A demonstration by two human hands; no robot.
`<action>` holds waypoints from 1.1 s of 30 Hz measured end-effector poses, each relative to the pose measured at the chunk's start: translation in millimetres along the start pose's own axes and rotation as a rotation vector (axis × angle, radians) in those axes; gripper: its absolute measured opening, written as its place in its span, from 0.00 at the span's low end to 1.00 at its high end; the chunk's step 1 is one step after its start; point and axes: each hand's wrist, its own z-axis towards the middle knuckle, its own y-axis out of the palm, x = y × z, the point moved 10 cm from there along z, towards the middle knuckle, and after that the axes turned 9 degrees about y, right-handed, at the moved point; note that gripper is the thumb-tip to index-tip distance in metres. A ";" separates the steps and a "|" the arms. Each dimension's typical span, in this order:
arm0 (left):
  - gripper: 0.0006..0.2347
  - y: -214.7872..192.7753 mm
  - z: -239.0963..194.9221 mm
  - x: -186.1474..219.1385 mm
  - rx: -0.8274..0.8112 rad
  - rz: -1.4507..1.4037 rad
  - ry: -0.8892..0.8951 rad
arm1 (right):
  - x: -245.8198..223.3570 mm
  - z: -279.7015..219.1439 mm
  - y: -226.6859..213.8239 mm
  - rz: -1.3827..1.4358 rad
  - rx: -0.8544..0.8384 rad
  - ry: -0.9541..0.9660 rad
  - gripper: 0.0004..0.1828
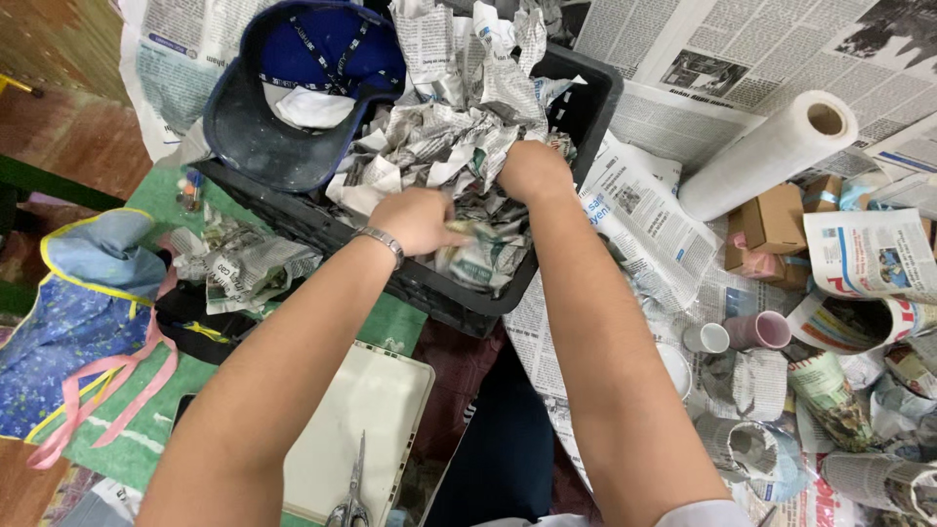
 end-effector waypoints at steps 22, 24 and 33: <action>0.14 -14.8 13.6 -58.1 0.480 -1.212 -0.100 | -22.8 -35.6 -50.4 0.619 0.047 -0.188 0.28; 0.24 -43.3 5.7 -28.8 0.533 -1.033 0.205 | -15.7 -30.6 -52.0 0.651 0.085 -0.139 0.21; 0.25 -16.4 -4.6 20.1 0.146 0.291 0.198 | -5.6 -8.4 -39.6 0.501 0.182 -0.110 0.20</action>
